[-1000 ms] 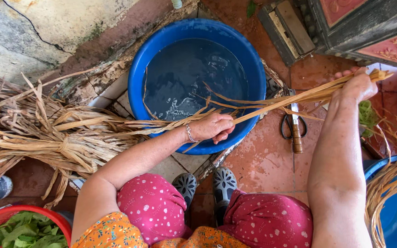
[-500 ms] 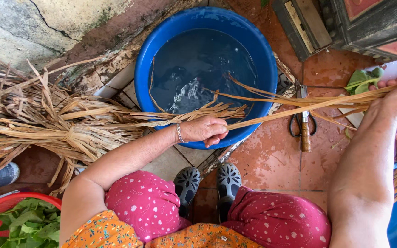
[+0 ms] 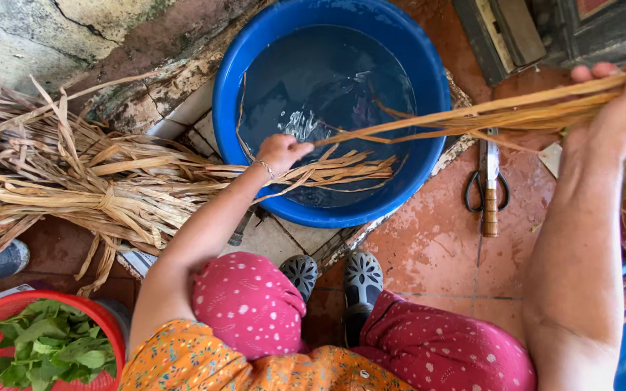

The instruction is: The person sits on a tiled floor and repeatedly dips bundles of dried plant strips into a blue basin of water, then pulls them apart and places them into a second blue basin. The process is repeated continuously with the same materials.

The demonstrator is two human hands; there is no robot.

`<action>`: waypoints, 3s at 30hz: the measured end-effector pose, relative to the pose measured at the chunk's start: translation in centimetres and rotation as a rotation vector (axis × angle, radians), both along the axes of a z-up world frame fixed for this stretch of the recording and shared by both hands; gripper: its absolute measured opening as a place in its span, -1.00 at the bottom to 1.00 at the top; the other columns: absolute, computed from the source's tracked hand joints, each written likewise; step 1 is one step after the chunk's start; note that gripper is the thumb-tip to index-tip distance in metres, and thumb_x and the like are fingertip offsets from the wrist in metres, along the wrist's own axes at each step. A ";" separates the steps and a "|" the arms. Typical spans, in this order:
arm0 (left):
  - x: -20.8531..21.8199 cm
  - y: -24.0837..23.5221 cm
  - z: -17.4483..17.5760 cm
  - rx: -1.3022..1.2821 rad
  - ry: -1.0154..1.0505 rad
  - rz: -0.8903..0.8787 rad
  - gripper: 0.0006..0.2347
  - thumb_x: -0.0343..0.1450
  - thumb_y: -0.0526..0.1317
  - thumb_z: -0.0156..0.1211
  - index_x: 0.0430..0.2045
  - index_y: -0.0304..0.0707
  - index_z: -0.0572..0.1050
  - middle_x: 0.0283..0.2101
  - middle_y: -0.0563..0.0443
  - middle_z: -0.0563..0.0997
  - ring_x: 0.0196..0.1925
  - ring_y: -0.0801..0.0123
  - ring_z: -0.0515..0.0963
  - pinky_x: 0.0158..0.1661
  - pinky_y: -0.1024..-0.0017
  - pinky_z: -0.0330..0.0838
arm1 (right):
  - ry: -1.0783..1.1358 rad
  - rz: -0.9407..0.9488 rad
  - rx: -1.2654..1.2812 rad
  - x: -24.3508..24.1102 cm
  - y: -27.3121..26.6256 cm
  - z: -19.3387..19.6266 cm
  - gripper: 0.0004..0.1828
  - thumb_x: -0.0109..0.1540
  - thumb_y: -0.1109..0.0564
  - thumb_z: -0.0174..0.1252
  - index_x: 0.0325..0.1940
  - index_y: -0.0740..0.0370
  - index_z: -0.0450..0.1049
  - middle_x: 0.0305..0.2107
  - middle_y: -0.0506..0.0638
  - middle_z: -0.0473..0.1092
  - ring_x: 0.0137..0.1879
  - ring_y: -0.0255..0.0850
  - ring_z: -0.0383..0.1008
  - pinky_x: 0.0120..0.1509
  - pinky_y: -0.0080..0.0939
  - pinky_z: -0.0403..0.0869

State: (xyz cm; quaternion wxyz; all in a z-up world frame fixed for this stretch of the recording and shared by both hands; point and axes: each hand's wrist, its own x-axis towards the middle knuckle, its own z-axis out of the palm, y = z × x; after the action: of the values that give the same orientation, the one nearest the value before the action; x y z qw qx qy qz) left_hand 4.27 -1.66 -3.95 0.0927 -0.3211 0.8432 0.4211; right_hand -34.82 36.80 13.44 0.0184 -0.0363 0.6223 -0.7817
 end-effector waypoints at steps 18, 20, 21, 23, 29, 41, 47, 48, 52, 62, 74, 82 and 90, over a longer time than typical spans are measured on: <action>-1.5 5.6 -15.5 0.047 -0.165 -0.143 -0.71 0.39 -0.01 0.22 -0.05 0.05 0.66 -0.02 -0.05 0.69 0.06 0.14 0.65 0.11 0.20 0.49 | -0.271 0.819 0.754 15.3 -13.4 -4.1 -0.74 0.35 -0.02 0.11 -0.08 0.21 0.50 -0.35 -0.07 0.59 -0.18 -0.35 0.64 -0.08 -0.34 0.57; -1.3 4.8 -15.9 0.008 -0.028 0.051 -0.77 0.38 -0.03 0.27 -0.17 0.02 0.71 -0.13 -0.03 0.74 -0.06 0.21 0.72 0.01 0.32 0.56 | -0.128 0.678 0.642 13.9 -13.1 -3.9 -0.74 0.40 -0.02 0.09 -0.07 0.22 0.51 -0.36 -0.04 0.59 -0.18 -0.36 0.63 -0.05 -0.40 0.54; -1.4 4.2 -15.7 0.056 0.060 0.095 -0.77 0.34 -0.06 0.28 -0.19 0.00 0.69 -0.15 -0.01 0.75 -0.08 0.24 0.74 -0.01 0.34 0.59 | -0.150 0.611 0.566 13.6 -13.2 -3.8 -0.73 0.42 -0.03 0.10 -0.11 0.23 0.49 -0.42 -0.04 0.54 -0.27 -0.33 0.58 -0.13 -0.37 0.54; -1.8 3.3 -14.7 0.151 0.241 0.177 -0.76 0.27 -0.11 0.31 -0.23 -0.05 0.66 -0.18 0.02 0.77 -0.13 0.30 0.78 -0.05 0.39 0.64 | -0.192 0.475 0.413 13.2 -13.5 -3.3 -0.69 0.46 -0.04 0.10 -0.19 0.26 0.45 -0.54 -0.02 0.43 -0.45 -0.27 0.47 -0.29 -0.31 0.53; -1.6 3.7 -10.9 -0.322 0.146 -0.243 -0.67 0.19 -0.10 0.40 -0.16 0.08 0.68 0.17 -0.13 0.55 0.15 -0.21 0.45 0.03 -0.22 0.38 | 0.057 0.580 0.459 14.8 -12.8 -2.5 -0.80 0.26 0.20 0.32 -0.08 0.21 0.47 -0.41 -0.11 0.43 -0.39 -0.35 0.41 -0.28 -0.32 0.46; -1.4 2.6 -9.6 -0.303 0.013 -0.088 -0.83 0.43 -0.27 0.16 -0.23 0.09 0.66 -0.24 -0.11 0.70 -0.11 -0.03 0.68 -0.06 0.09 0.53 | -0.198 0.771 0.579 15.2 -12.0 -6.3 -0.78 0.37 0.09 0.15 0.05 0.20 0.54 -0.49 -0.05 0.48 -0.38 -0.32 0.49 -0.18 -0.27 0.52; -4.1 1.5 -4.3 0.161 0.641 0.243 -0.71 0.41 -0.46 0.06 0.02 -0.32 0.50 -0.28 -0.07 0.72 -0.25 0.36 0.72 -0.18 0.44 0.56 | -0.252 0.603 0.548 14.8 -13.0 -4.7 -0.72 0.31 0.16 0.31 0.01 0.39 0.50 -0.48 0.04 0.44 -0.49 -0.17 0.37 -0.40 -0.10 0.40; -4.6 1.9 -3.1 0.265 0.648 0.250 -0.69 0.41 -0.48 0.04 0.03 -0.35 0.50 -0.29 -0.05 0.70 -0.29 0.41 0.67 -0.24 0.47 0.53 | -0.301 0.633 0.507 15.0 -13.1 -4.4 -0.72 0.32 0.12 0.25 0.02 0.35 0.50 -0.45 0.05 0.48 -0.44 -0.19 0.46 -0.36 -0.15 0.44; -5.4 4.4 1.9 0.599 0.695 0.219 -0.70 0.42 -0.48 0.02 0.05 -0.42 0.51 -0.28 0.01 0.66 -0.37 0.55 0.56 -0.33 0.57 0.48 | -0.379 0.646 0.310 16.5 -14.4 -3.3 -0.67 0.32 0.00 0.12 0.07 0.24 0.46 -0.28 0.05 0.60 -0.34 -0.21 0.63 -0.33 -0.22 0.52; -6.7 7.5 13.6 0.724 0.554 0.053 -0.79 0.51 -0.23 0.11 -0.10 -0.38 0.56 -0.38 0.01 0.65 -0.49 0.55 0.59 -0.45 0.55 0.49 | -0.113 0.422 -0.022 16.0 -13.8 4.6 -0.74 0.32 0.10 0.23 -0.07 0.40 0.55 -0.23 0.15 0.58 -0.39 -0.26 0.51 -0.30 -0.25 0.53; -9.9 9.5 22.7 0.765 0.727 -0.245 -0.68 0.54 -0.18 0.02 0.16 -0.29 0.35 -0.27 0.05 0.69 -0.31 0.54 0.65 -0.27 0.57 0.52 | 0.106 0.450 0.042 16.9 -12.7 13.8 -0.76 0.26 0.18 0.34 -0.09 0.41 0.54 -0.39 0.03 0.50 -0.35 -0.30 0.50 -0.28 -0.27 0.51; -12.7 10.0 26.8 0.668 0.884 0.048 -0.79 0.57 -0.17 0.06 -0.24 -0.39 0.54 -0.53 0.11 0.49 -0.56 0.54 0.44 -0.50 0.50 0.37 | 0.004 0.615 0.102 19.5 -16.0 14.8 -0.75 0.29 0.05 0.25 -0.04 0.24 0.60 -0.43 -0.02 0.51 -0.44 -0.28 0.47 -0.38 -0.24 0.46; -11.0 9.2 27.2 0.691 0.815 0.078 -0.77 0.56 -0.12 0.03 -0.34 -0.29 0.55 -0.62 0.15 0.42 -0.66 0.56 0.33 -0.61 0.54 0.19 | -0.103 0.640 -0.102 21.1 -18.0 13.7 -0.86 0.23 0.18 0.22 -0.20 0.32 0.55 -0.50 0.08 0.50 -0.54 -0.11 0.51 -0.49 -0.08 0.52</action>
State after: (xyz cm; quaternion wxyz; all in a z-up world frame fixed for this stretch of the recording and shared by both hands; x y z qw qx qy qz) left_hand -6.76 7.51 23.29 -0.1578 -0.1134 0.6105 0.7678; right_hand -13.73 18.84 27.19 0.2927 -0.1913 0.5375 -0.7674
